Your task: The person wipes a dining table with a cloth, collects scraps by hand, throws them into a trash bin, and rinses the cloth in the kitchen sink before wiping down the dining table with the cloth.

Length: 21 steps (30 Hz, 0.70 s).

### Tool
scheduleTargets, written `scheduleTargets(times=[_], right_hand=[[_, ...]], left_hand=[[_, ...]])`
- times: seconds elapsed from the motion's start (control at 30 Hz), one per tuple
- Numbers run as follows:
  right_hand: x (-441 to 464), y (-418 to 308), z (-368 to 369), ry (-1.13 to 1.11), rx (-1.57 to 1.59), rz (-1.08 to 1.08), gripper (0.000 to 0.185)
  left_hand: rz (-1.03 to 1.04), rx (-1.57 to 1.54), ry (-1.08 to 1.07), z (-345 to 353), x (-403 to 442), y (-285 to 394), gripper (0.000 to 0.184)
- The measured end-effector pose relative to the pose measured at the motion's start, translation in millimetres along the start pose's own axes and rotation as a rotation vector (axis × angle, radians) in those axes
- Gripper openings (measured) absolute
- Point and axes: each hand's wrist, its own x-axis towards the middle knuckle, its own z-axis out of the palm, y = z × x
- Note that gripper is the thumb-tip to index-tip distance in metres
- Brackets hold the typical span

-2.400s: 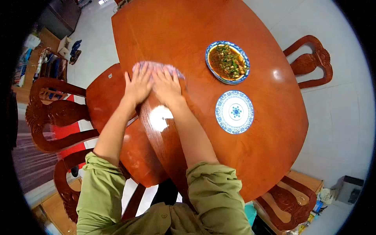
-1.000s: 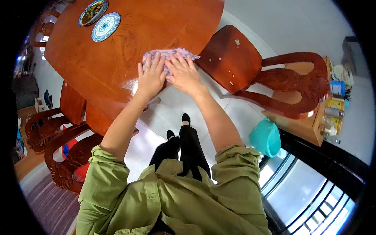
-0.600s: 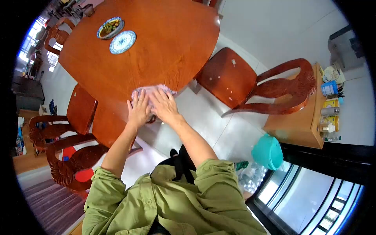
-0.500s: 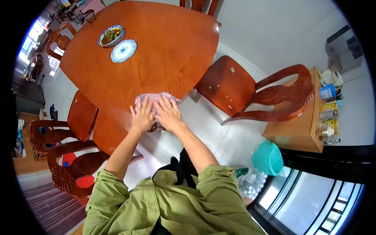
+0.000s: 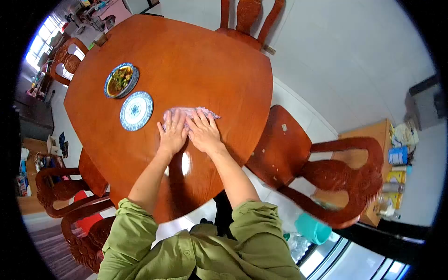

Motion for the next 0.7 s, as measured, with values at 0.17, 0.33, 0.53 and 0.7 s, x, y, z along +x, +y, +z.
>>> scheduleTargets(times=[0.17, 0.33, 0.53, 0.7], right_hand=[[87, 75, -28, -0.026, -0.067, 0.054, 0.052], [95, 160, -55, -0.037, -0.188, 0.194, 0.053], [-17, 145, -66, 0.056, -0.19, 0.179, 0.054], [-82, 42, -44, -0.055, -0.194, 0.074, 0.058]], left_hand=[[-0.018, 0.001, -0.089, -18, 123, 26, 0.055], [0.096, -0.057, -0.026, -10, 193, 99, 0.055], [0.322, -0.146, 0.09, 5, 111, 140, 0.054], [0.302, -0.248, 0.036, 0, -22, 81, 0.056]])
